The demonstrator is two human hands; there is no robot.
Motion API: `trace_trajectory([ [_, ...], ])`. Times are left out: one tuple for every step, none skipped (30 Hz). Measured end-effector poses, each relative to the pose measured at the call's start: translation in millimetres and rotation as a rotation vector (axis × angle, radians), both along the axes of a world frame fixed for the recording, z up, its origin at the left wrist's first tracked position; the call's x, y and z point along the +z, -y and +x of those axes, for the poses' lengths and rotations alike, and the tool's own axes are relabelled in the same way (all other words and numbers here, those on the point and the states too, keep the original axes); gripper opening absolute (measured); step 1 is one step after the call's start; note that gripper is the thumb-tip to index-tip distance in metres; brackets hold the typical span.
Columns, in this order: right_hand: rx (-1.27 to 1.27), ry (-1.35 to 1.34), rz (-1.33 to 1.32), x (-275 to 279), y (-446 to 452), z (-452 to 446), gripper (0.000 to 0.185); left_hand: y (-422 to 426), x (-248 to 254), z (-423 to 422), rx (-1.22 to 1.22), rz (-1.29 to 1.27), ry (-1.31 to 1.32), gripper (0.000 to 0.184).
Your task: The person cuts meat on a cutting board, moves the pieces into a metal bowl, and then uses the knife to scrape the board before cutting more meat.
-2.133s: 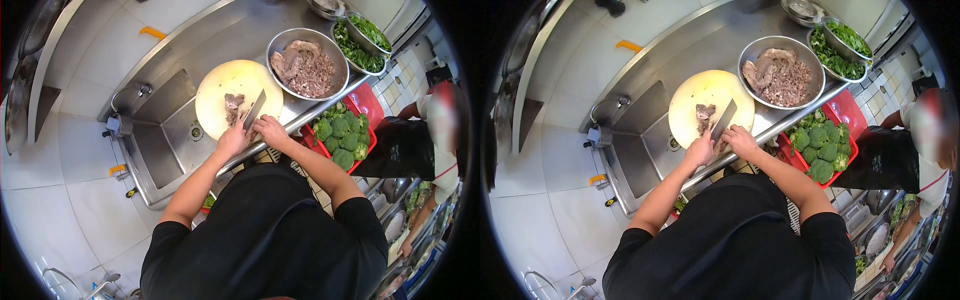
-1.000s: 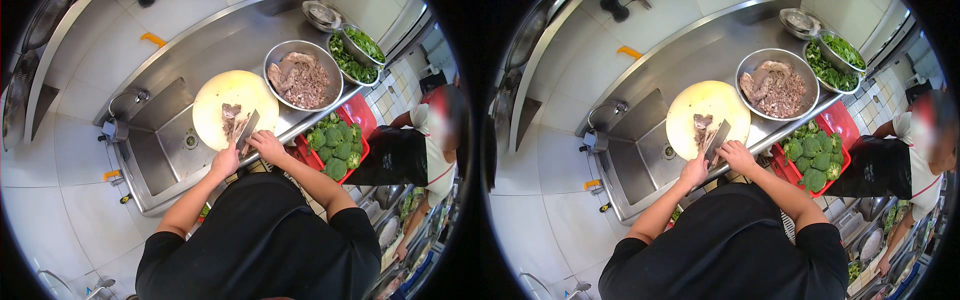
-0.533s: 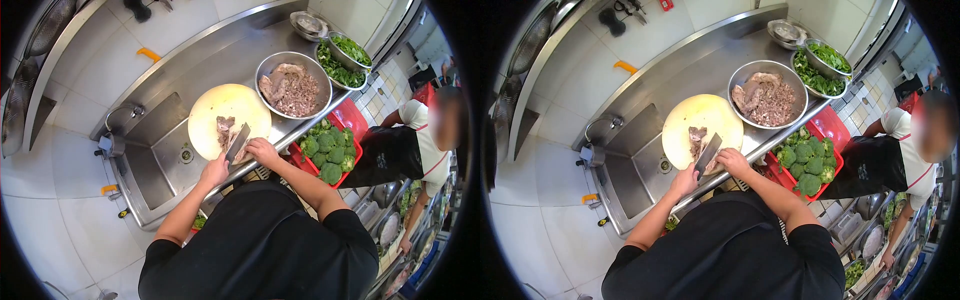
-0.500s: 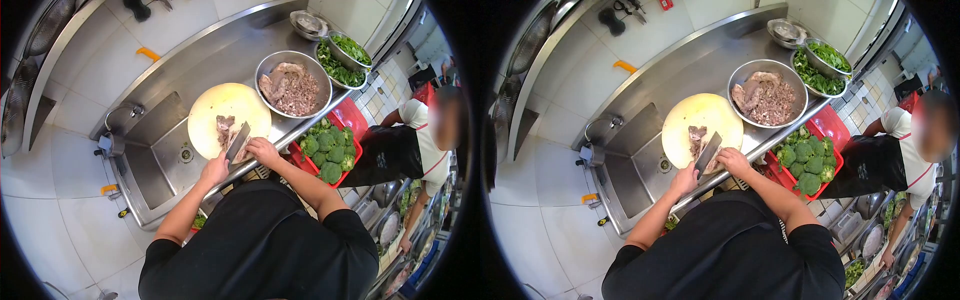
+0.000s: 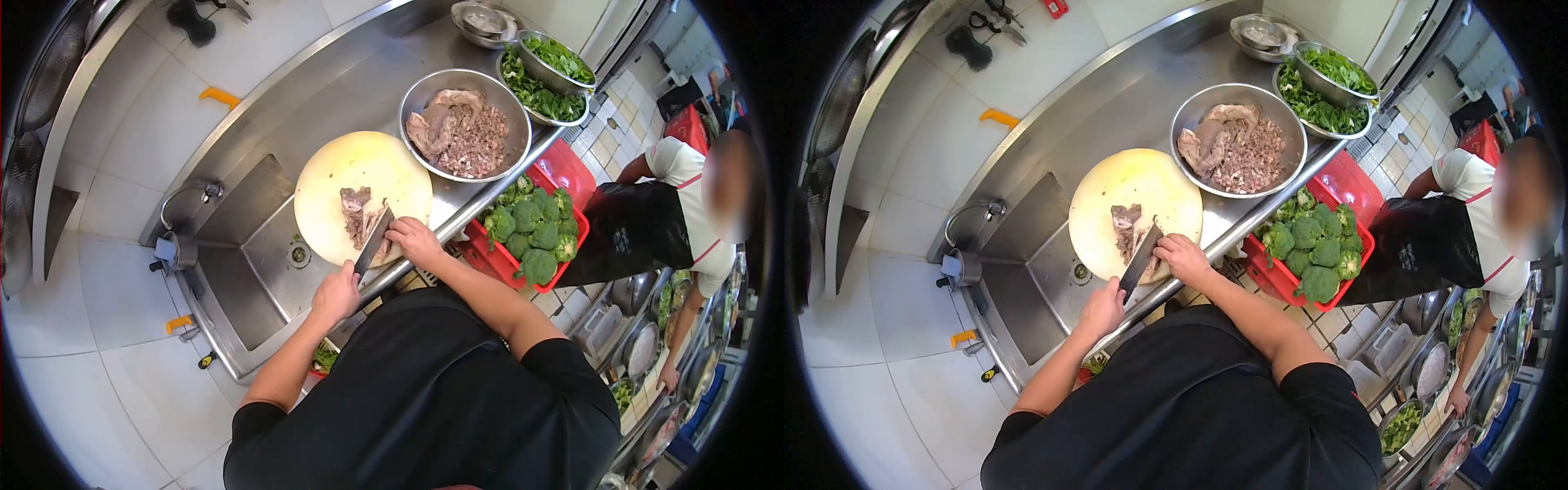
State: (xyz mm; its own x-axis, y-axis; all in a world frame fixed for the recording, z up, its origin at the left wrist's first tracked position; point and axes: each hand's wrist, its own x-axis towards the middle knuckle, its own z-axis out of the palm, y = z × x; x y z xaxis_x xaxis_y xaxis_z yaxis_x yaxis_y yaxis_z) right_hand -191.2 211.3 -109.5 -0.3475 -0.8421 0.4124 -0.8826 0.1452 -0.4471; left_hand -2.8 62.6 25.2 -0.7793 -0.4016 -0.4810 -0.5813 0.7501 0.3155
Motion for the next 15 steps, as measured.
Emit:
trace_trajectory([
  [-0.001, 0.012, -0.002, -1, 0, 0, 0.027, -2, 4, -2, 0.002, 0.009, 0.012, 0.023],
  [0.001, 0.025, -0.003, -3, 0, -1, 0.027, -5, 7, -7, 0.005, 0.019, 0.025, 0.024],
  [0.004, 0.039, -0.004, -3, -1, -1, 0.027, -8, 8, -12, 0.011, 0.028, 0.04, 0.025],
  [0.009, 0.04, -0.006, -4, -1, 0, 0.027, -9, -1, -19, 0.01, 0.027, 0.013, 0.025],
  [0.014, 0.038, -0.008, -4, 0, -1, 0.027, -9, -16, -30, 0.01, 0.025, -0.018, 0.026],
  [0.02, 0.035, -0.01, -6, 0, -2, 0.027, -10, -22, -38, 0.009, 0.023, -0.049, 0.026],
  [0.015, 0.024, -0.019, -7, 0, -2, 0.026, -8, -26, -41, 0.009, 0.029, -0.048, 0.027],
  [0.014, 0.025, -0.033, -8, -1, -1, 0.026, -6, -28, -45, 0.007, 0.034, -0.047, 0.027],
  [0.012, 0.025, -0.048, -8, -2, -1, 0.027, -5, -28, -47, 0.003, 0.039, -0.049, 0.028],
  [0.01, 0.023, -0.063, -8, -2, -3, 0.027, -2, -26, -38, -0.005, 0.046, -0.031, 0.028],
  [0.027, 0.025, -0.059, -7, -2, -5, 0.027, 2, -22, -18, -0.012, 0.054, -0.015, 0.028],
  [0.039, 0.031, -0.057, -7, -2, -5, 0.028, 2, -18, -1, -0.022, 0.062, 0.004, 0.029],
  [0.048, 0.039, -0.056, -7, -1, -5, 0.028, -2, -9, 9, -0.011, 0.061, 0.021, 0.027],
  [0.037, 0.035, -0.075, -8, -1, -5, 0.028, -3, -13, 4, 0.003, 0.055, -0.004, 0.027],
  [0.032, 0.035, -0.092, -8, -2, -4, 0.029, -8, -24, -3, 0.024, 0.05, -0.025, 0.027],
])
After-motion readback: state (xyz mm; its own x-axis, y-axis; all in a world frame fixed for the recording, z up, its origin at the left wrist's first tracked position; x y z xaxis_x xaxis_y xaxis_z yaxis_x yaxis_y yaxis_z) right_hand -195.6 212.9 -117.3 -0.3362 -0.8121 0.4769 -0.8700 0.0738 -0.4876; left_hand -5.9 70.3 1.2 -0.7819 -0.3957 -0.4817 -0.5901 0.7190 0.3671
